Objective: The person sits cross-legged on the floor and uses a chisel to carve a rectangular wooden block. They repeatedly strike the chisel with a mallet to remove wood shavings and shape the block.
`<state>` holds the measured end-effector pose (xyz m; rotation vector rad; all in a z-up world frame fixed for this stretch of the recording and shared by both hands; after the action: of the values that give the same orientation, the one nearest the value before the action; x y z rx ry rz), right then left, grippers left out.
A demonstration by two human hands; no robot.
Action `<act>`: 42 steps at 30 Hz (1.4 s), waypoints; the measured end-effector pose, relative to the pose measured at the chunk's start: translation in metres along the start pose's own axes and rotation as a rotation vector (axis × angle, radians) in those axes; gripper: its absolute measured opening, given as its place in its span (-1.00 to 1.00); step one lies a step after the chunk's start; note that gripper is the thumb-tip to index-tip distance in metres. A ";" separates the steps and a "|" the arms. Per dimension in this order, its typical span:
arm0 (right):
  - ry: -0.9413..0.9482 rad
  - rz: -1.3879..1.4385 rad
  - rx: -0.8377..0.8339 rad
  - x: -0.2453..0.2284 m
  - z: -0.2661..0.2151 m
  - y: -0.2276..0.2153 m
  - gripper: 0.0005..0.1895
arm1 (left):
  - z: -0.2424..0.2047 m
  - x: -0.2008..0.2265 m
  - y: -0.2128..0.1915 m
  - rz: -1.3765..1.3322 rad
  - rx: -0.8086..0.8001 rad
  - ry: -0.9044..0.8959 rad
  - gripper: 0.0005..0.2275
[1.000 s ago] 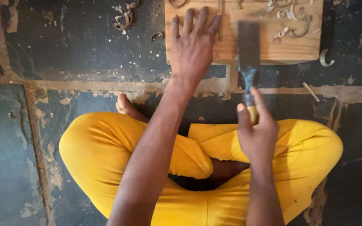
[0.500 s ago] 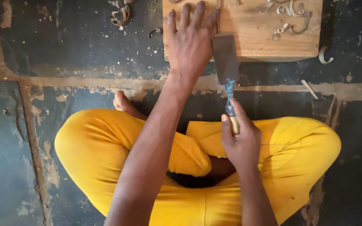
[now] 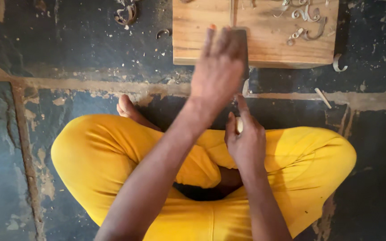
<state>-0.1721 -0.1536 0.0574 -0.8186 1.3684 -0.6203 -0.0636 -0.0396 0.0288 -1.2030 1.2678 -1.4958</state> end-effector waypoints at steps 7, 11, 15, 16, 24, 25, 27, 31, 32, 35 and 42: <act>0.026 0.023 -0.011 0.001 0.009 0.008 -0.61 | -0.012 0.018 -0.003 -0.155 0.088 -0.020 -0.60; 0.116 0.070 -0.058 0.002 0.025 0.012 -0.62 | 0.003 0.011 0.003 -0.132 0.164 -0.068 -0.61; 0.110 0.150 -0.040 -0.001 0.039 0.014 -0.54 | 0.015 0.007 0.016 -0.112 0.176 -0.071 -0.60; 0.100 0.176 -0.032 -0.001 0.043 0.014 -0.55 | 0.020 0.007 0.018 -0.101 0.191 -0.081 -0.61; 0.017 0.097 0.019 -0.014 0.075 0.023 -0.55 | 0.058 -0.021 0.027 -0.205 0.159 -0.071 -0.64; 0.128 0.080 -0.017 -0.015 0.073 0.026 -0.53 | 0.057 -0.021 0.027 -0.216 0.174 -0.065 -0.63; 0.157 0.067 -0.017 -0.016 0.071 0.029 -0.57 | 0.054 -0.027 0.023 -0.278 0.182 -0.025 -0.53; -0.110 -0.026 0.110 -0.014 0.065 0.033 -0.61 | 0.025 -0.059 0.007 -0.506 0.203 0.025 -0.45; -0.121 0.041 0.138 -0.012 0.064 0.032 -0.59 | 0.019 -0.065 0.002 -0.553 0.222 0.020 -0.50; 0.052 0.282 0.163 -0.009 0.054 0.025 -0.51 | 0.022 -0.072 -0.001 -0.775 0.208 -0.250 -0.58; 0.095 0.195 0.144 0.012 0.006 -0.002 -0.56 | 0.033 -0.069 0.008 -0.357 0.301 -0.051 -0.61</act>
<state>-0.1643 -0.1638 0.0518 -0.5384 1.4519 -0.6033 -0.0163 0.0186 0.0118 -1.2976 0.7827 -1.8234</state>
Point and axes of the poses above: each hand's wrist, its own z-axis towards the middle knuckle, its own y-axis out of the palm, x = y × z, the point moved 3 cm from there along z, towards the middle knuckle, and after that the axes turned 2 degrees about -y, right-handed, at the moved point
